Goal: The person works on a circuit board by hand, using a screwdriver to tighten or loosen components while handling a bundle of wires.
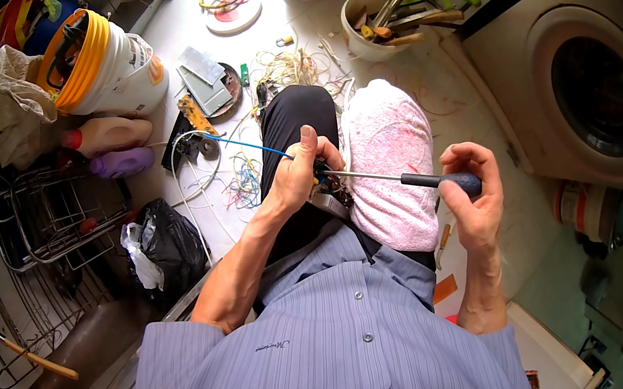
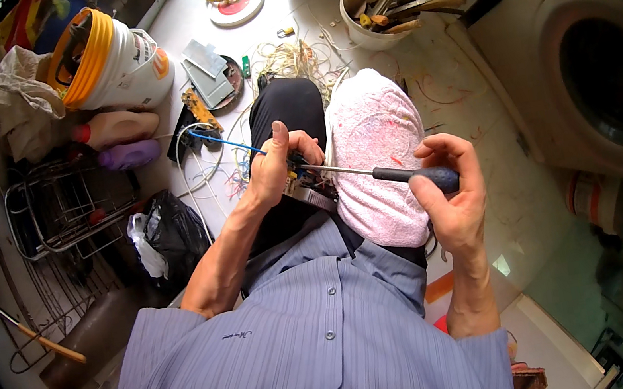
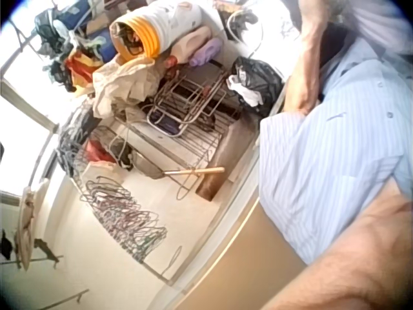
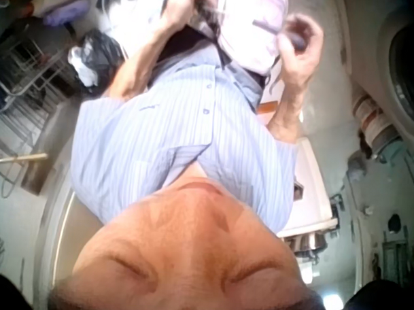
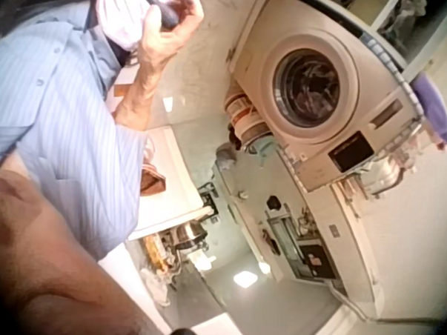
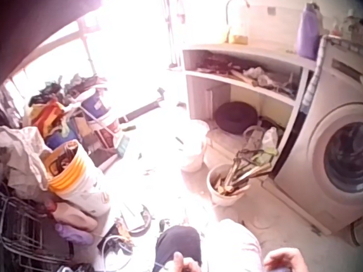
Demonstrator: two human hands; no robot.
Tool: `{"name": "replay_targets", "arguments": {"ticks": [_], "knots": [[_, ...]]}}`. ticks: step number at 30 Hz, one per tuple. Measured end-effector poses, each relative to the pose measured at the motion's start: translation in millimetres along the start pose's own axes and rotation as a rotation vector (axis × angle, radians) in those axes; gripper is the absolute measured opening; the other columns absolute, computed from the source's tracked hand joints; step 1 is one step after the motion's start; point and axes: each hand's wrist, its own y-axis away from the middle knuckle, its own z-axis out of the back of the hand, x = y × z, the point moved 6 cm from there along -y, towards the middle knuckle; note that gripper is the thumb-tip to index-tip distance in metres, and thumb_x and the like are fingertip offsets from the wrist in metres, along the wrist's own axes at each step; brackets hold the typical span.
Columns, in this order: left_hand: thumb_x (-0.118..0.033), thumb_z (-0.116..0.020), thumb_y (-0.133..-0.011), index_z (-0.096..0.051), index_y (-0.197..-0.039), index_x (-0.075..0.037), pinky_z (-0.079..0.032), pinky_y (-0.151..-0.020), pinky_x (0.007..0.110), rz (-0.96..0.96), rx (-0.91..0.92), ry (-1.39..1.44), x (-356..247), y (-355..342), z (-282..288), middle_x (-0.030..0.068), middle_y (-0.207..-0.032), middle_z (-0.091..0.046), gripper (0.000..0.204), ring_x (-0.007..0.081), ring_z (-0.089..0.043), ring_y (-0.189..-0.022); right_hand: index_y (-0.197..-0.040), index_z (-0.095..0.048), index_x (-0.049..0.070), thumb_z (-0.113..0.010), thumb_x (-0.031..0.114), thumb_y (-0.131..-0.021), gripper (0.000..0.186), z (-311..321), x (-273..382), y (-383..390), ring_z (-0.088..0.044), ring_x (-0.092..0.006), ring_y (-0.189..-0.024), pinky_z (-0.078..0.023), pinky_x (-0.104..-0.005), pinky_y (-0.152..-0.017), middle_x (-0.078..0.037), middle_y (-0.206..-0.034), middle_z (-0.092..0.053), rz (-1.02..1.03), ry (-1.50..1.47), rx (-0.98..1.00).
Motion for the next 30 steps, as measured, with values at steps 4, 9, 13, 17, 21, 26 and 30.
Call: {"name": "replay_targets", "arguments": {"ticks": [4,9,13,17,21,26,30], "knots": [[-0.066,-0.019,-0.105,-0.062,-0.073,0.002,-0.046,-0.072,0.030,-0.026,0.005,-0.034,-5,0,-1,0.0077,-0.078,-0.065,0.086,0.0160,-0.058,-0.075,-0.120,-0.060,0.003,-0.059,-0.003,-0.091,0.029,12,-23,2,-0.052,-0.0085,-0.082,-0.044,-0.0231,-0.075,-0.004,-0.101,-0.060,-0.224,-0.019,-0.012],[-0.065,-0.013,-0.105,-0.055,-0.066,-0.001,-0.048,-0.095,0.038,0.049,0.030,-0.027,-9,-2,6,0.0133,-0.084,-0.067,0.086,0.0222,-0.062,-0.088,-0.119,-0.060,0.002,-0.064,-0.002,-0.088,0.031,-4,2,0,-0.053,-0.0110,-0.091,-0.043,-0.0249,-0.088,-0.004,-0.103,-0.060,0.024,0.044,0.042],[-0.064,-0.013,-0.105,-0.054,-0.065,-0.002,-0.049,-0.100,0.041,0.038,0.004,0.021,-6,-5,7,0.0142,-0.081,-0.066,0.085,0.0235,-0.063,-0.087,-0.119,-0.060,0.002,-0.068,0.002,-0.088,0.032,5,-23,3,-0.053,-0.0117,-0.092,-0.043,-0.0249,-0.088,-0.004,-0.105,-0.061,-0.130,0.083,0.007],[-0.064,-0.014,-0.105,-0.053,-0.064,-0.003,-0.050,-0.101,0.045,0.047,-0.006,0.113,-3,-6,7,0.0138,-0.075,-0.064,0.084,0.0246,-0.063,-0.080,-0.114,-0.063,0.001,-0.063,0.002,-0.093,0.021,-8,3,1,-0.053,-0.0111,-0.087,-0.044,-0.0247,-0.080,-0.004,-0.102,-0.063,-0.002,0.041,-0.031],[-0.064,-0.015,-0.105,-0.051,-0.063,-0.004,-0.050,-0.101,0.046,0.058,-0.055,0.165,-2,-6,7,0.0141,-0.073,-0.063,0.082,0.0251,-0.063,-0.077,-0.123,-0.059,0.001,-0.060,-0.004,-0.087,0.037,2,-16,1,-0.051,-0.0098,-0.084,-0.044,-0.0239,-0.080,-0.006,-0.108,-0.061,-0.106,0.046,0.049],[-0.066,-0.016,-0.105,-0.049,-0.063,-0.005,-0.050,-0.101,0.046,0.041,-0.056,0.189,3,-7,9,0.0145,-0.074,-0.063,0.081,0.0254,-0.063,-0.079,-0.130,-0.055,0.003,-0.067,-0.003,-0.083,0.049,2,-8,4,-0.053,-0.0108,-0.089,-0.044,-0.0238,-0.084,-0.005,-0.112,-0.059,-0.023,0.095,0.040],[-0.066,-0.017,-0.104,-0.047,-0.063,-0.006,-0.049,-0.102,0.045,0.037,-0.058,0.235,4,-7,9,0.0154,-0.076,-0.064,0.079,0.0259,-0.063,-0.082,-0.129,-0.057,0.003,-0.068,-0.002,-0.084,0.046,0,-6,1,-0.053,-0.0112,-0.089,-0.044,-0.0243,-0.082,-0.005,-0.111,-0.058,0.000,0.072,0.093]]}}
